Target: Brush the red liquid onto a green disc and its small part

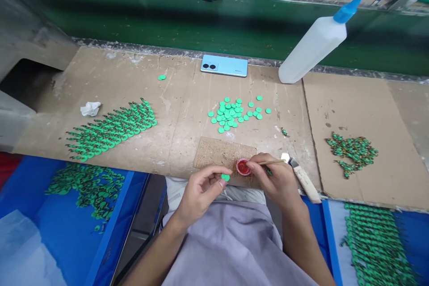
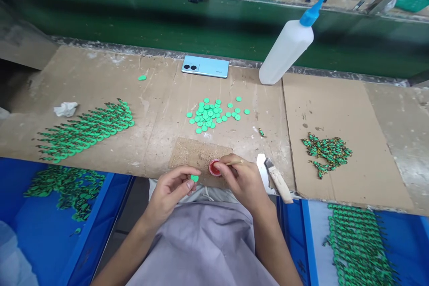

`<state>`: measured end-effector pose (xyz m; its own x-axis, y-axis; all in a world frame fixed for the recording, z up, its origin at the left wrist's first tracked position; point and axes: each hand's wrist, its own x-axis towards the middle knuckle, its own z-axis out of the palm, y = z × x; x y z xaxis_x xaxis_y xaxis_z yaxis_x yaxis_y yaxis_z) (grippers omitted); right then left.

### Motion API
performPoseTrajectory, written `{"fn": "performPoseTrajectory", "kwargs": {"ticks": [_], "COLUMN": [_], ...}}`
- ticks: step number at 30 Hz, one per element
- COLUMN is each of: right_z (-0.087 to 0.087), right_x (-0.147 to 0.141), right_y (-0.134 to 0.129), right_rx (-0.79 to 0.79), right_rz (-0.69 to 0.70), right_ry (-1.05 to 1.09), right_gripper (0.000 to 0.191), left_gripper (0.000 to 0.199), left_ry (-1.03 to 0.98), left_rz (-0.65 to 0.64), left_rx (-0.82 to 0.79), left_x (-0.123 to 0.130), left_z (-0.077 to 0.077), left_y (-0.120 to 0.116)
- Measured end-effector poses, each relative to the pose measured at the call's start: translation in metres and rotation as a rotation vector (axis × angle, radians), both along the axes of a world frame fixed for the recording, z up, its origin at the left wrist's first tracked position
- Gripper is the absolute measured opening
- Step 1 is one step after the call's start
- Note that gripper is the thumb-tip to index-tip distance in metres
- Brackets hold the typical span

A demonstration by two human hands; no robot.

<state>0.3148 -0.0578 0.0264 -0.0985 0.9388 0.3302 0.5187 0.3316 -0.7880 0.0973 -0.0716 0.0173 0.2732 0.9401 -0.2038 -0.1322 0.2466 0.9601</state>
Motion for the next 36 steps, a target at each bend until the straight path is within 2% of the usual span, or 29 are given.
{"fn": "performPoseTrajectory", "kwargs": {"ticks": [8,13,20,25,32,36], "right_z": [0.0,-0.001,0.003,0.008,0.007,0.001], "right_x": [0.001,0.0,0.001,0.002,0.004,0.007], "right_y": [0.0,0.0,-0.002,-0.003,-0.007,-0.011], "right_rx": [0.009,0.007,-0.028,0.026,0.073,0.086], "right_rz": [0.009,0.007,-0.01,-0.04,-0.047,-0.051], "right_ry": [-0.005,-0.006,0.004,0.022,0.099,0.187], "right_gripper": [0.031,0.033,0.035,0.04,0.027,0.021], "left_gripper": [0.025,0.023,0.017,0.022,0.015,0.021], "left_ry": [-0.064,-0.016,-0.071,-0.23,-0.219,-0.284], "left_rz": [-0.04,-0.046,-0.028,-0.036,0.008,0.001], "left_rx": [-0.082,-0.025,0.067,-0.117,-0.037,-0.203], "left_x": [-0.001,-0.001,-0.001,0.002,0.004,0.005], "left_z": [0.0,0.001,-0.003,-0.006,-0.003,-0.001], "left_y": [-0.001,-0.002,0.001,-0.002,0.0,-0.002]}}
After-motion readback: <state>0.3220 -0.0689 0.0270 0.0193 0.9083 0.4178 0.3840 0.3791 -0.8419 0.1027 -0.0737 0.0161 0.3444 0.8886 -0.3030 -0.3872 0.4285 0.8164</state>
